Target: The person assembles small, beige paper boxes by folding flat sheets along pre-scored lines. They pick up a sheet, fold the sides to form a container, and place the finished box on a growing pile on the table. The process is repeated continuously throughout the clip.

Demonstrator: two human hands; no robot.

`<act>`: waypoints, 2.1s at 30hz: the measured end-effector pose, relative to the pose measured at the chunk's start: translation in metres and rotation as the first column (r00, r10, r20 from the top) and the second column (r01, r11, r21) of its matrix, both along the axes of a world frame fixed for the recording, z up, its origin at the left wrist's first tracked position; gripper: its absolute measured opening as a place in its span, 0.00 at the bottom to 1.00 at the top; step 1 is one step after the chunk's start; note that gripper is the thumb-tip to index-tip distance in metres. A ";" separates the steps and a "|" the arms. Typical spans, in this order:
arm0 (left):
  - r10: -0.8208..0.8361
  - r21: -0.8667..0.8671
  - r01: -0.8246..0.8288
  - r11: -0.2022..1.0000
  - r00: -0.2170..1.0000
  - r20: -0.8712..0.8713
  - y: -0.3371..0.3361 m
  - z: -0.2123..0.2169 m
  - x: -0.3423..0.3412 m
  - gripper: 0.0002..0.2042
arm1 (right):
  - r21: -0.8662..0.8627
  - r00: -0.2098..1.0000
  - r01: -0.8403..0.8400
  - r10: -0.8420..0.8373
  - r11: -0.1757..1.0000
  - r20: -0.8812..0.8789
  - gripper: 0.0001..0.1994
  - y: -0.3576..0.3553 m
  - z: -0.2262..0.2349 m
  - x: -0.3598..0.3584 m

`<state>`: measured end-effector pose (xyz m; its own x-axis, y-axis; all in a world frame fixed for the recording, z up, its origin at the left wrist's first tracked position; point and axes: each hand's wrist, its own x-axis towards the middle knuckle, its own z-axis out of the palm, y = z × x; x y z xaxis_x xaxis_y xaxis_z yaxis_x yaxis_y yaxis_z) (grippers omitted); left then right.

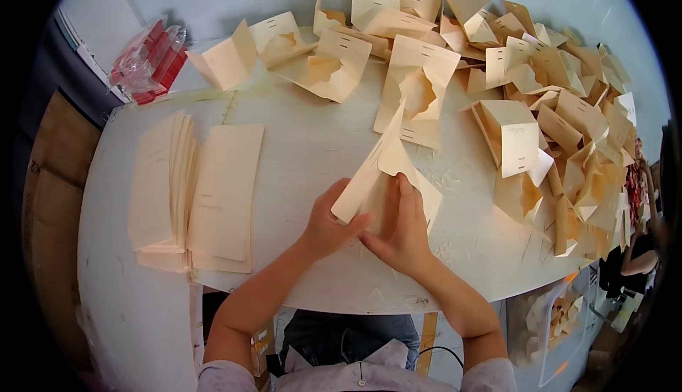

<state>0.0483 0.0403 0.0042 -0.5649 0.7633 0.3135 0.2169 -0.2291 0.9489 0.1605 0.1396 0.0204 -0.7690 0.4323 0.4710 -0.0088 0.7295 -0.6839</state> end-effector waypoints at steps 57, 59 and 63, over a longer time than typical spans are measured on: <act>-0.578 0.432 0.390 0.813 0.625 0.524 0.012 0.019 0.006 0.61 | 0.143 0.922 -0.375 0.384 0.916 -0.040 0.13 0.004 0.029 0.033; -0.612 0.478 0.391 0.787 0.592 0.523 0.012 0.018 0.006 0.61 | 0.258 0.909 -0.342 0.388 0.904 -0.152 0.11 0.005 0.024 0.033; -0.574 0.423 0.389 0.818 0.586 0.572 -0.002 0.020 0.006 0.61 | 0.546 0.878 -0.149 0.365 0.825 -0.311 0.07 0.005 0.025 0.027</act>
<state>0.0542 0.0384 0.0238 -0.2570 0.9409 0.2204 -0.6364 -0.3364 0.6941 0.1880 0.1442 0.0455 -0.5246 -0.1276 0.8417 -0.4281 0.8942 -0.1312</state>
